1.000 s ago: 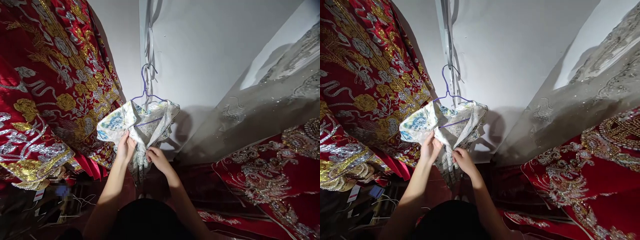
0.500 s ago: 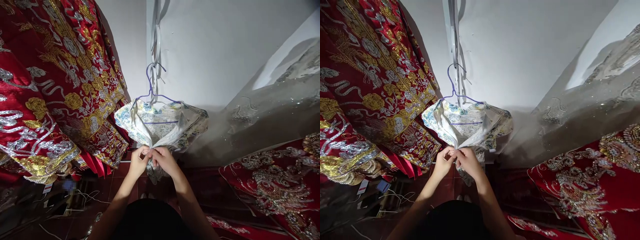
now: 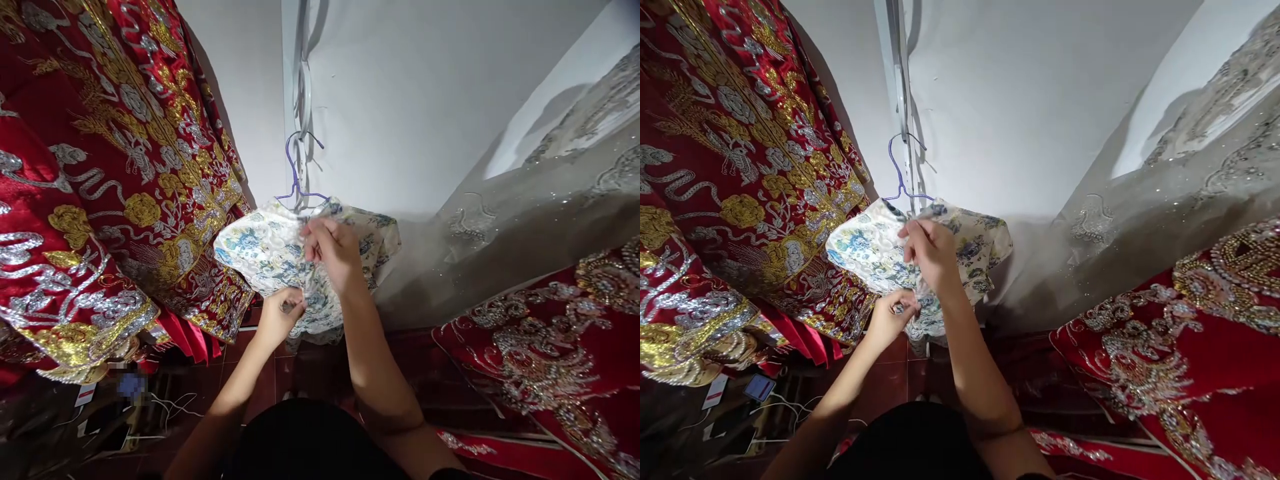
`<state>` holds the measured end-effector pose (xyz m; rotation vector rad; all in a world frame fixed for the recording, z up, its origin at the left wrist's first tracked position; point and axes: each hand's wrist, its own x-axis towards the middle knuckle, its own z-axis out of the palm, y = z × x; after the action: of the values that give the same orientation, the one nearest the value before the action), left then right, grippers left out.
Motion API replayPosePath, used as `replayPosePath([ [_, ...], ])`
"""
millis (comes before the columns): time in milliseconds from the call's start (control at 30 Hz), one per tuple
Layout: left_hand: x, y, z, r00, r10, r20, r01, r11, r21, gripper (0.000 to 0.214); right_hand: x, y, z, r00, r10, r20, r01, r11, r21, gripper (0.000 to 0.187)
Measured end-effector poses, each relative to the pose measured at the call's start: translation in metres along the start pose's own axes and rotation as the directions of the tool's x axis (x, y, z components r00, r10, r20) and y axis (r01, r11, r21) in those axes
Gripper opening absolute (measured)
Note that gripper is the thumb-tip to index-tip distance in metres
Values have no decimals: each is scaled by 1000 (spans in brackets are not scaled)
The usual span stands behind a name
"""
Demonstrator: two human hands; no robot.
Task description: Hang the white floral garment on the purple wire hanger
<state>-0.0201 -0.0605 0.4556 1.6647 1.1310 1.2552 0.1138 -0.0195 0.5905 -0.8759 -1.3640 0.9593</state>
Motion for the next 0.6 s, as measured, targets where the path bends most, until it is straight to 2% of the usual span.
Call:
replayPosePath([
  [67, 21, 32, -14, 990, 116, -84, -121, 991, -56, 41, -9, 9, -2, 999, 36, 18, -36, 999, -14, 32],
  [133, 45, 64, -28, 948, 269, -172, -274, 962, -4, 49, -15, 16, -4, 998, 57, 30, -56, 998, -32, 33],
  [167, 57, 78, -33, 934, 321, -159, -311, 947, 80, 43, -16, 19, -5, 998, 55, 27, -54, 998, -35, 33],
  [233, 77, 100, -38, 917, 397, -47, -372, 891, 259, 25, -13, 23, -6, 999, 38, -3, -38, 999, -35, 32],
  [300, 89, 111, -39, 899, 436, 46, -421, 829, 367, 19, -7, 31, -5, 999, 26, -38, -28, 998, -58, 30],
  [333, 93, 114, -39, 889, 456, 41, -434, 812, 389, 20, -4, 37, -5, 999, 30, -45, -33, 997, -75, 28],
  [367, 95, 116, -42, 878, 478, -12, -434, 809, 396, 19, -1, 44, -5, 998, 45, -42, -49, 995, -92, 27],
  [433, 95, 113, -54, 829, 502, -247, -400, 841, 365, 18, -1, 61, -4, 995, 101, -19, -103, 987, -120, 27],
  [467, 94, 108, -65, 780, 482, -400, -380, 872, 309, 17, -4, 69, -4, 991, 134, -9, -134, 984, -121, 27],
  [533, 88, 88, -92, 681, 329, -654, -368, 926, 84, 18, -15, 80, -6, 982, 184, 32, -179, 978, -103, 28],
  [567, 84, 74, -106, 672, 201, -713, -371, 924, -88, 19, -21, 83, -7, 977, 198, 74, -191, 977, -89, 29],
  [600, 80, 56, -118, 715, 61, -697, -355, 890, -286, 22, -27, 84, -9, 970, 207, 128, -198, 977, -78, 30],
])
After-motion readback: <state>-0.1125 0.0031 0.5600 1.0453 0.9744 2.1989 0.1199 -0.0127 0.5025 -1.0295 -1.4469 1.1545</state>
